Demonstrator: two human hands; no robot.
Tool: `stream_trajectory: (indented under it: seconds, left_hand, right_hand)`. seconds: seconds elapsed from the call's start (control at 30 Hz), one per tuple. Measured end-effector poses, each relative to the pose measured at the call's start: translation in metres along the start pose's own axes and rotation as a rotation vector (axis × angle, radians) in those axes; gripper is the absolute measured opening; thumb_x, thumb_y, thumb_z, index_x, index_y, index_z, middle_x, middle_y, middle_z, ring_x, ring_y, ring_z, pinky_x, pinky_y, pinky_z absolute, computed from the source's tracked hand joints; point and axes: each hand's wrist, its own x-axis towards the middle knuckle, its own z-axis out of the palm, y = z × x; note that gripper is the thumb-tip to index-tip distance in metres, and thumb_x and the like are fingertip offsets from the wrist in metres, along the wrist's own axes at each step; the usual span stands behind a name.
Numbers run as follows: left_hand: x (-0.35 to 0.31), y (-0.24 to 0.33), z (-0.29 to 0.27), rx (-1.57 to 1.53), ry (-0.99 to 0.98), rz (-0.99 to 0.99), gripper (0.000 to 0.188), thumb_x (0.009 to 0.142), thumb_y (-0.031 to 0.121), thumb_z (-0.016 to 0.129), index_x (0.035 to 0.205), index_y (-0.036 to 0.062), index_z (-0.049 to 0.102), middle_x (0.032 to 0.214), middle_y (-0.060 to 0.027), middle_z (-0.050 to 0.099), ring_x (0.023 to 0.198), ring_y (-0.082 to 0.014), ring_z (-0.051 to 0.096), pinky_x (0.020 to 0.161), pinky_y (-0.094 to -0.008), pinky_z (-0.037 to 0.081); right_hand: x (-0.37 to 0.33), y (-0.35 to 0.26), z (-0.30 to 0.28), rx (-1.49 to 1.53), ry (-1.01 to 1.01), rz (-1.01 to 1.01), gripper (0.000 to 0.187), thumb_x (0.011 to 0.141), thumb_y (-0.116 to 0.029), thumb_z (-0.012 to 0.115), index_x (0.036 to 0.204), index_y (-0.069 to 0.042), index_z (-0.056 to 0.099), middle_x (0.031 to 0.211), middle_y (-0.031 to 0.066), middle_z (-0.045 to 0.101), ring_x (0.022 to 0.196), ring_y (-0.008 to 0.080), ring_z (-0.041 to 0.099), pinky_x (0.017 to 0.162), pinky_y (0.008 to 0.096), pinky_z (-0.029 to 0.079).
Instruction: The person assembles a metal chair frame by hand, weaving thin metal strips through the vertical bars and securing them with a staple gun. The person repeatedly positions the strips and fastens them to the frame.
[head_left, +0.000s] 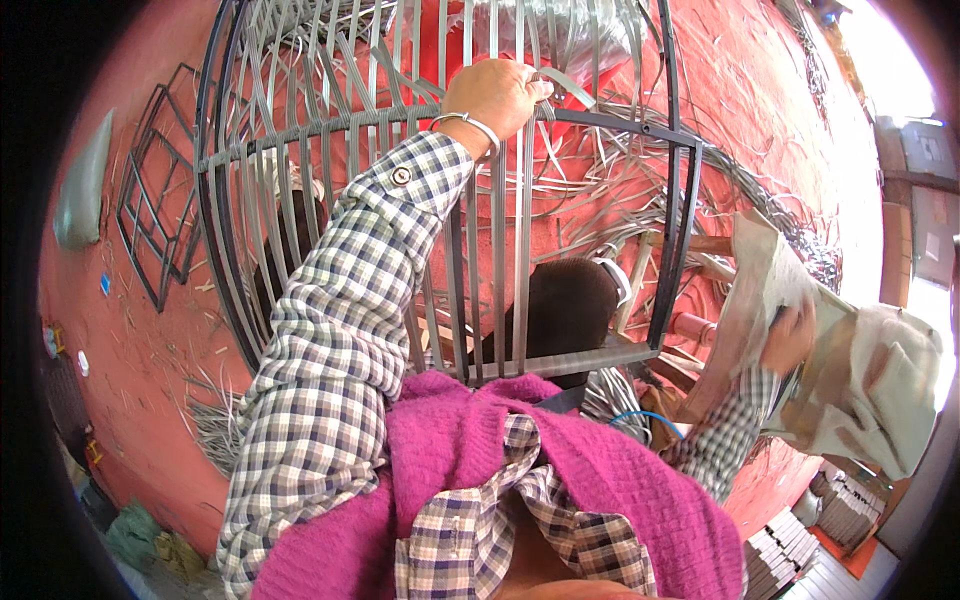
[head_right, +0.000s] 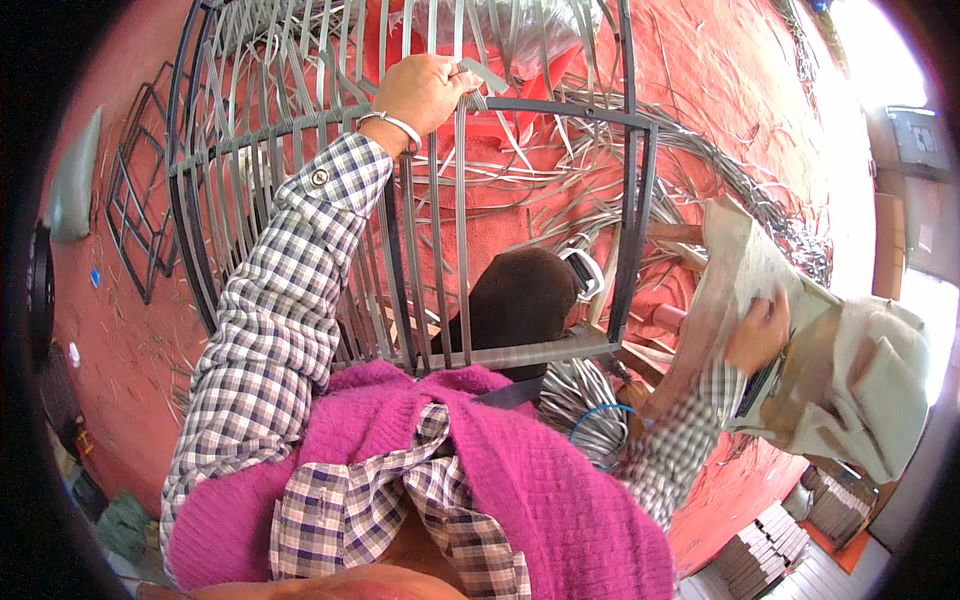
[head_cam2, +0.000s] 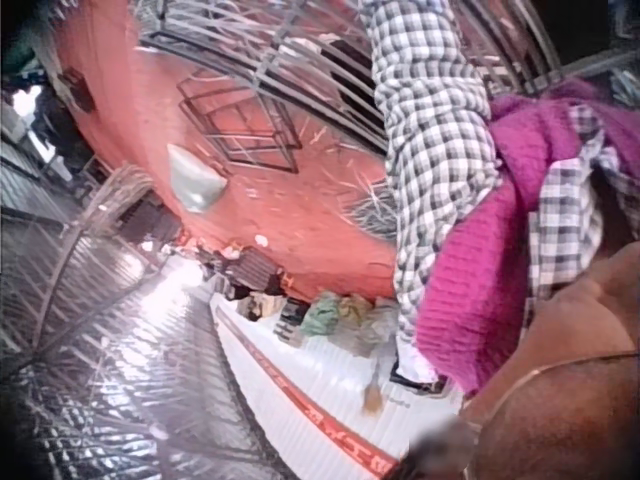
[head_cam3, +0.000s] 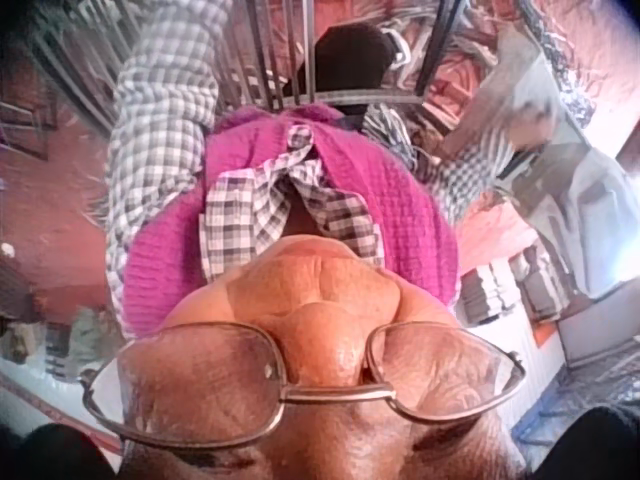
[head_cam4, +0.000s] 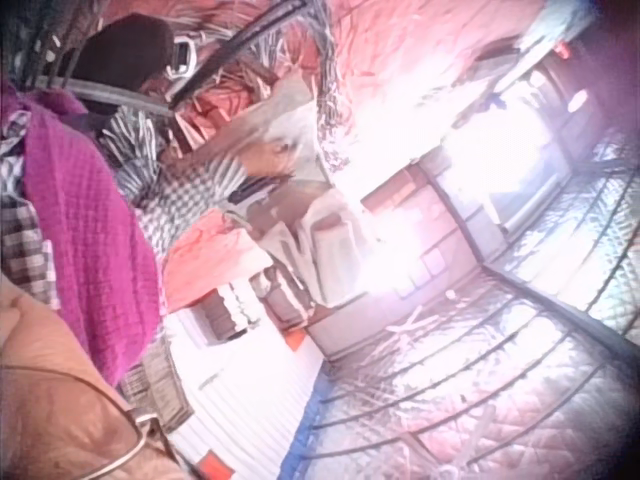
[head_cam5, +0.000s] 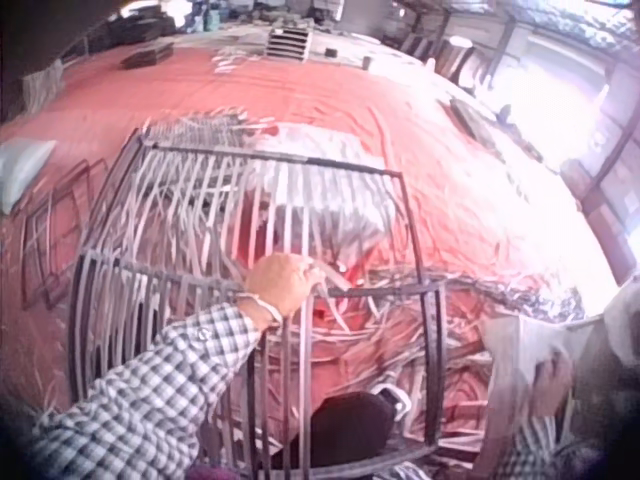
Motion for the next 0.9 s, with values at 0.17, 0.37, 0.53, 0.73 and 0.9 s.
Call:
stream_trajectory:
  seconds: [0.17,0.37,0.53,0.73,0.9]
  left_hand:
    - [0.004,-0.005,-0.002,0.012,-0.047,-0.029,0.033,0.084,0.042,0.058,0.081,0.0116,0.070,0.067,-0.0137,0.062,0.068,-0.0331,0.060,0.063,-0.0444,0.046]
    - [0.009,-0.008,0.000,0.008,-0.043,-0.024,0.041,0.083,0.044,0.059,0.071,0.0050,0.065,0.063,-0.0172,0.058,0.064,-0.0352,0.059,0.060,-0.0447,0.046]
    - [0.006,-0.008,0.005,0.026,-0.013,0.038,0.044,0.083,0.043,0.059,0.067,0.0022,0.063,0.065,-0.0189,0.058,0.063,-0.0362,0.058,0.060,-0.0465,0.045]
    - [0.006,-0.006,0.001,-0.012,-0.063,-0.008,0.044,0.083,0.042,0.059,0.065,0.0022,0.061,0.062,-0.0184,0.057,0.062,-0.0362,0.057,0.060,-0.0470,0.044]
    - [0.006,-0.001,-0.005,-0.055,-0.117,-0.042,0.039,0.083,0.041,0.057,0.075,0.0042,0.066,0.072,-0.0180,0.062,0.072,-0.0356,0.060,0.065,-0.0464,0.046]
  right_hand:
    - [-0.079,0.172,-0.023,-0.434,-0.116,0.211,0.056,0.079,-0.021,0.060,0.128,-0.002,0.043,0.116,0.0223,0.057,0.104,0.0389,0.056,0.091,0.0451,0.043]
    - [-0.017,0.184,0.010,-0.418,-0.339,0.477,0.078,0.072,-0.016,0.065,0.140,-0.012,0.029,0.125,0.0210,0.052,0.111,0.0353,0.054,0.094,0.0427,0.042]
    - [0.018,0.103,-0.034,0.450,-0.430,0.732,0.043,0.070,-0.013,0.066,0.108,0.002,0.052,0.079,0.0126,0.061,0.065,0.0222,0.059,0.060,0.0334,0.051]
    - [-0.006,-0.086,-0.031,1.385,-0.701,0.579,0.024,0.088,-0.022,0.056,0.098,0.000,0.054,0.067,0.0050,0.051,0.056,0.0177,0.052,0.050,0.0309,0.046]
    - [-0.005,-0.208,0.009,1.025,-0.948,0.013,0.010,0.082,-0.006,0.060,0.087,0.003,0.057,0.061,0.0045,0.058,0.047,0.0134,0.053,0.048,0.0251,0.043]
